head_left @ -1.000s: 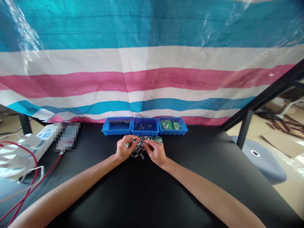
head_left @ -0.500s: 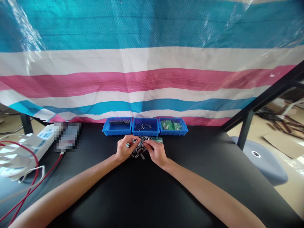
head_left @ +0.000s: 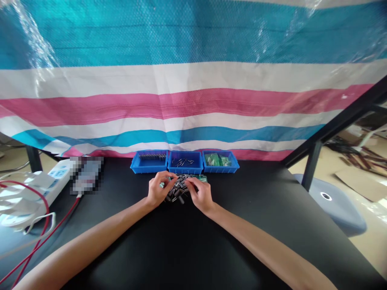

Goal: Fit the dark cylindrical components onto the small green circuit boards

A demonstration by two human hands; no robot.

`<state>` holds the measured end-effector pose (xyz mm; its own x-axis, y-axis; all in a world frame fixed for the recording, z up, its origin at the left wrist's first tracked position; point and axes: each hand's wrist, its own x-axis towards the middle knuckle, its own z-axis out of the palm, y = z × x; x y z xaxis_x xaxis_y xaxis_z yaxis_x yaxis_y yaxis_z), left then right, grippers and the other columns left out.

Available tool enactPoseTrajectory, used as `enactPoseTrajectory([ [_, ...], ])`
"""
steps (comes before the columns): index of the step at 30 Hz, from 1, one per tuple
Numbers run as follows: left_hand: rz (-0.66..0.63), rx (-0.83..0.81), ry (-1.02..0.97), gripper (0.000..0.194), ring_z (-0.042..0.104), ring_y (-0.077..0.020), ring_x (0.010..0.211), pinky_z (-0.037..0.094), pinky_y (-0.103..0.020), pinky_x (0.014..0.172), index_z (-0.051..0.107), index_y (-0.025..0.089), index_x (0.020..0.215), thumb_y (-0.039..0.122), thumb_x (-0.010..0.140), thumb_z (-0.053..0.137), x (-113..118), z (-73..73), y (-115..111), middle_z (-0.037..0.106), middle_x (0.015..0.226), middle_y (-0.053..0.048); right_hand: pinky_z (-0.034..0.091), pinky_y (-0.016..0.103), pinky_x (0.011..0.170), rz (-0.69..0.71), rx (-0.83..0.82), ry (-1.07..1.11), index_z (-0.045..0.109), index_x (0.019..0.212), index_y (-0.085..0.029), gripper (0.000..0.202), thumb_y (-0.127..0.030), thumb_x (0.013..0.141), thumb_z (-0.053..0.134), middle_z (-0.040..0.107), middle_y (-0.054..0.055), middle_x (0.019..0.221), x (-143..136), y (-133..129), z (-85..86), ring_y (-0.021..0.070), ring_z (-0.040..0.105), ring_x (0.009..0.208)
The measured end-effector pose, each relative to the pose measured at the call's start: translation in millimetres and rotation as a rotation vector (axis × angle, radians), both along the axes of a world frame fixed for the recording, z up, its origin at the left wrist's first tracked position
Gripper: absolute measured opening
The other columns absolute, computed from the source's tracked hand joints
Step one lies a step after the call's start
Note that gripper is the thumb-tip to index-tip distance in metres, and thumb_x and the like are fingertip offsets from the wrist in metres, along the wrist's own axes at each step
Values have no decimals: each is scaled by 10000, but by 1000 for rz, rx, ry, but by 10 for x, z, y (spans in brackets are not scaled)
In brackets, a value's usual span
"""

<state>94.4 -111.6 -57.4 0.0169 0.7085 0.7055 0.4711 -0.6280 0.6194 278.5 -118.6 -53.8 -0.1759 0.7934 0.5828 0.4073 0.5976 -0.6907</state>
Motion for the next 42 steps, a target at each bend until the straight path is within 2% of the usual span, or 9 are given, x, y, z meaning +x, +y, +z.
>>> enactPoseTrajectory([
  [8, -66, -34, -36, 188, 649, -96, 557, 518, -202, 551, 553, 191, 954, 205, 811, 674, -2, -10, 10, 724, 844, -21, 497, 230, 633, 57, -31, 3, 676, 888, -181, 162, -248, 927, 533, 720, 34, 778, 4, 43, 26, 158, 678, 660],
  [14, 23, -115, -221, 192, 621, -66, 533, 492, -175, 518, 539, 171, 927, 254, 819, 674, 25, 21, 76, 707, 862, -20, 504, 234, 616, 49, -42, -5, 685, 899, -187, 138, -247, 911, 561, 728, 29, 785, -12, 16, 24, 156, 673, 636],
  [20, -26, -20, -43, 140, 656, -87, 565, 514, -183, 548, 583, 175, 924, 203, 820, 672, 15, 3, 44, 723, 848, -19, 502, 236, 595, 57, -42, 1, 681, 907, -190, 133, -244, 908, 560, 726, 28, 774, -10, 11, 38, 157, 672, 626],
  [30, -25, -8, -28, 145, 676, -117, 612, 552, -224, 588, 594, 196, 938, 206, 819, 678, 9, -38, 43, 734, 840, -19, 527, 251, 642, 54, -28, -4, 685, 920, -186, 128, -243, 905, 571, 736, 39, 805, -15, 28, -5, 171, 693, 666],
  [42, -30, 10, -14, 150, 675, -109, 612, 540, -207, 572, 593, 191, 930, 193, 812, 685, 12, -15, 23, 740, 833, -15, 537, 239, 639, 71, -20, -4, 692, 933, -195, 140, -249, 913, 564, 737, 34, 808, -18, 41, -22, 166, 700, 677],
])
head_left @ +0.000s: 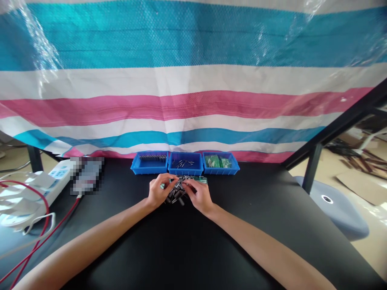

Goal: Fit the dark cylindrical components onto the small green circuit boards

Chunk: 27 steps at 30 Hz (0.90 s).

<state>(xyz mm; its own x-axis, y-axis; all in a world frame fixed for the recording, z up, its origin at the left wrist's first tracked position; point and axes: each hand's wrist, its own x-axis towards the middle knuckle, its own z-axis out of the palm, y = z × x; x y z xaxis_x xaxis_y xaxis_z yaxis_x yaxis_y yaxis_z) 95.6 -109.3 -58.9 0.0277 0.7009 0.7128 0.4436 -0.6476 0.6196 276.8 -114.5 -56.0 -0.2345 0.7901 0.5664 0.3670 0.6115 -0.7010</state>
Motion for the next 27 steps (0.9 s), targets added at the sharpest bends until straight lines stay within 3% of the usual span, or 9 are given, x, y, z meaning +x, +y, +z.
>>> enactPoseTrajectory([
  [27, -34, 0, 87, 133, 632, -92, 566, 508, -204, 571, 580, 192, 928, 210, 823, 660, -31, -10, 3, 714, 823, -13, 554, 265, 671, 42, -30, 23, 725, 895, -194, 155, -284, 900, 599, 751, 48, 826, -3, 18, -36, 186, 716, 707],
])
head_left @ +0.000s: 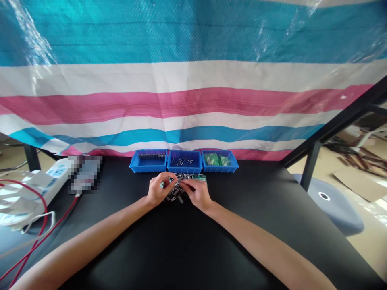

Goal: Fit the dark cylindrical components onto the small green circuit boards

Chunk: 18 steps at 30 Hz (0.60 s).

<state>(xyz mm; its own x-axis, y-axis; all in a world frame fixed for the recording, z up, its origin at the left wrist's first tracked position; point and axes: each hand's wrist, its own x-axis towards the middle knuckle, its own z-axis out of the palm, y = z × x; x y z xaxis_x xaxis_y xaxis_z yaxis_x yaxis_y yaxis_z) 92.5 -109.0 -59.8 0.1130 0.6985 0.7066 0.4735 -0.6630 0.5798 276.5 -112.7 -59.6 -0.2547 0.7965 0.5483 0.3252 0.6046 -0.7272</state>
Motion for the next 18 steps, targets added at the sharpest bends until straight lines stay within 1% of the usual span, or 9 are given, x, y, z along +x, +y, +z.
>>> enactPoseTrajectory([
  [4, -33, 5, -1, 104, 632, -95, 584, 505, -206, 568, 581, 192, 923, 206, 837, 637, 2, -4, 6, 702, 831, -24, 555, 270, 676, -1, 9, -10, 720, 892, -195, 153, -275, 903, 590, 747, 44, 815, -1, -5, 21, 184, 712, 701],
  [8, -56, -1, -4, 94, 632, -98, 599, 507, -207, 564, 575, 192, 926, 210, 847, 623, 1, -5, 10, 697, 843, -36, 560, 286, 713, -10, 19, -1, 714, 899, -198, 149, -261, 906, 578, 746, 51, 841, 2, -20, 55, 194, 712, 747],
  [14, -50, 6, -34, 106, 659, -113, 636, 528, -215, 594, 576, 189, 928, 207, 840, 631, 0, -11, 15, 701, 845, -37, 562, 291, 725, -43, 28, 11, 709, 914, -197, 153, -251, 911, 566, 743, 59, 852, 8, -33, 65, 197, 709, 769],
  [18, -20, 3, -24, 103, 670, -122, 632, 541, -224, 598, 593, 186, 926, 237, 845, 631, 2, -15, 8, 718, 842, -44, 568, 296, 726, -55, 45, 13, 707, 919, -196, 153, -247, 910, 563, 741, 60, 847, 5, -35, 68, 197, 709, 766],
])
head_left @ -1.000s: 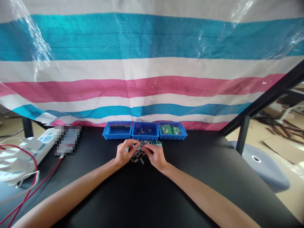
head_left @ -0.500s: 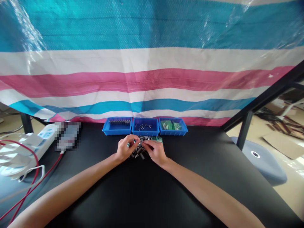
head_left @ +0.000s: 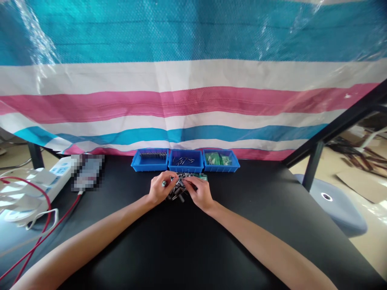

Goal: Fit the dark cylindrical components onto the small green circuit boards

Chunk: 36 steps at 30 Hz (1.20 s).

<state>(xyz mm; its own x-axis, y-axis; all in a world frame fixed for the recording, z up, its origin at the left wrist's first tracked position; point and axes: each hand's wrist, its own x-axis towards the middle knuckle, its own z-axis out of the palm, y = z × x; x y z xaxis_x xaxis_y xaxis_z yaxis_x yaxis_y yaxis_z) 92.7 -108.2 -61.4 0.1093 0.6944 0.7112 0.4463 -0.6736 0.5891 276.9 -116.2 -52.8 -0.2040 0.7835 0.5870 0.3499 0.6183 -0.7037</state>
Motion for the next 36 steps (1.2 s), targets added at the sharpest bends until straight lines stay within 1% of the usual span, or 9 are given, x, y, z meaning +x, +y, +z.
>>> enactPoseTrajectory([
  [5, 11, -34, -6, 100, 682, -126, 650, 552, -224, 613, 603, 185, 939, 241, 857, 622, 0, -9, -9, 736, 865, -49, 571, 296, 740, 4, 8, -5, 707, 929, -199, 155, -240, 909, 559, 742, 56, 855, 7, -1, 5, 193, 710, 776],
  [11, -28, -39, -14, 121, 681, -129, 643, 550, -231, 606, 592, 194, 947, 223, 838, 637, -12, 4, -16, 731, 863, -43, 566, 292, 759, -3, -4, 12, 700, 953, -203, 156, -235, 914, 552, 742, 56, 888, 11, -11, 18, 198, 709, 809],
  [15, -46, -25, -10, 131, 676, -127, 651, 543, -229, 602, 578, 193, 942, 207, 830, 645, -15, 8, -10, 717, 860, -40, 564, 295, 749, -6, 1, 14, 700, 949, -199, 154, -233, 912, 554, 742, 57, 884, 5, -15, 23, 199, 710, 803],
  [21, -37, -2, -3, 112, 672, -125, 646, 541, -228, 597, 570, 193, 936, 200, 842, 630, -17, -9, 3, 712, 864, -44, 565, 293, 743, 16, 6, 11, 705, 943, -192, 141, -217, 901, 572, 742, 60, 871, 3, -5, 13, 197, 710, 788],
  [26, -44, 15, -3, 154, 668, -114, 651, 534, -217, 611, 561, 189, 946, 148, 824, 646, -16, -1, -5, 706, 874, -36, 562, 293, 748, 14, -6, 7, 706, 943, -197, 140, -217, 901, 574, 746, 61, 888, 1, -4, 14, 199, 711, 802],
  [36, -39, 11, 3, 156, 661, -103, 644, 520, -196, 598, 566, 183, 944, 135, 821, 648, -12, 12, -7, 699, 858, -25, 558, 287, 748, 68, -5, 16, 710, 953, -190, 135, -208, 903, 585, 744, 57, 888, -3, 37, -52, 191, 711, 793],
])
